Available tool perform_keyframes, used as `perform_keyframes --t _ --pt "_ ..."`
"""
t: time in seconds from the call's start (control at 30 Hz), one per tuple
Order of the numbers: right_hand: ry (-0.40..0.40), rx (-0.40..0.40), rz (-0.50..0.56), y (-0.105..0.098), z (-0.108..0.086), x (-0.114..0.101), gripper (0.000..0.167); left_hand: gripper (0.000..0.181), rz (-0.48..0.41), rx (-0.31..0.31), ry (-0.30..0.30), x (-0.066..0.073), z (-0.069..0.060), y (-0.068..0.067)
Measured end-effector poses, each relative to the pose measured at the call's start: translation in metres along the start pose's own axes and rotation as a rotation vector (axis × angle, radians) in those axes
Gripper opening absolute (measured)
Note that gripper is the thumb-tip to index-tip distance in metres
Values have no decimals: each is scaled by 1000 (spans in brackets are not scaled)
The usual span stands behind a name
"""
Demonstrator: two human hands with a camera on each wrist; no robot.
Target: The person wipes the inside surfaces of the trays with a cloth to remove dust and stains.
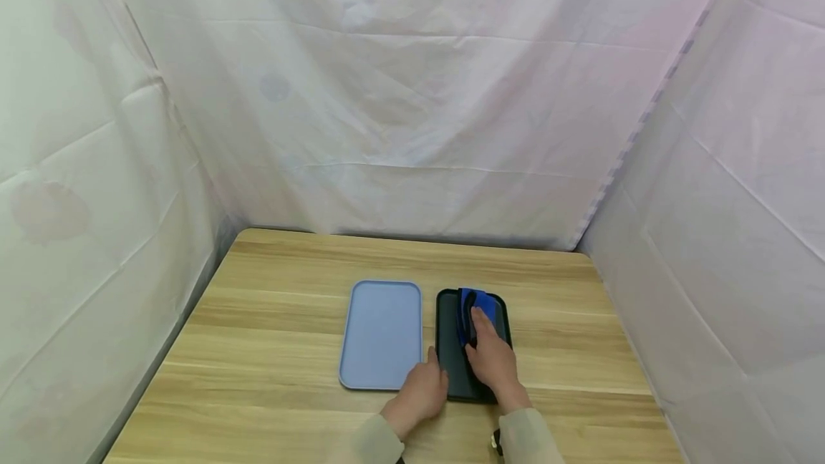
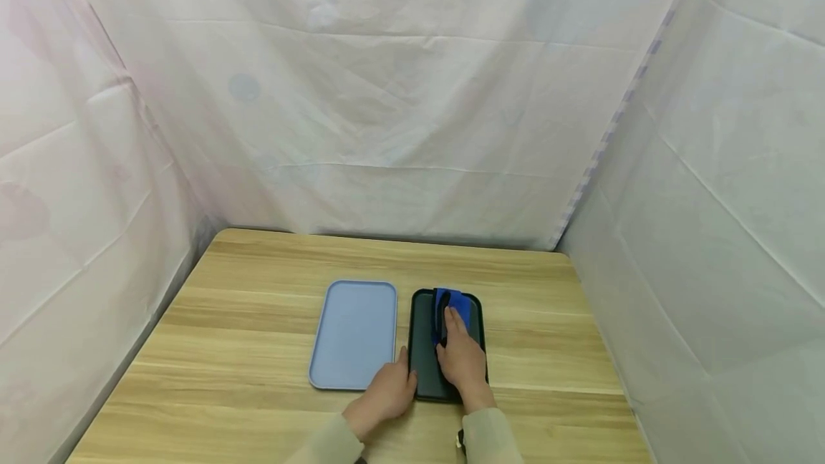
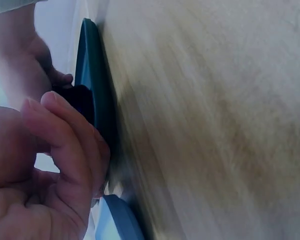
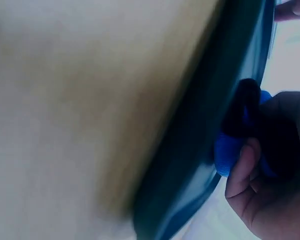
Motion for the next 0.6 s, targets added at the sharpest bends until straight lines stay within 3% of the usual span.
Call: perform_keyframes --t 0.27,0.4,0.6 --pt "36 -45 -44 -10 4 1 65 60 152 25 6 0 6 12" --pt "67 -10 -73 -15 5 2 62 66 198 49 25 -1 9 14" --pt "91 -16 -85 -18 9 0 69 83 171 23 3 -7 15 19"
Point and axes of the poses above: each hand's wrist, its own z-axis towards the middle knuckle, its own y-axis out of the palm, x = y × z, the point moved 4 cm from there along z, towards the middle knuckle, and after that the axes turned 5 degrees about -x, right-handed, at the moved point
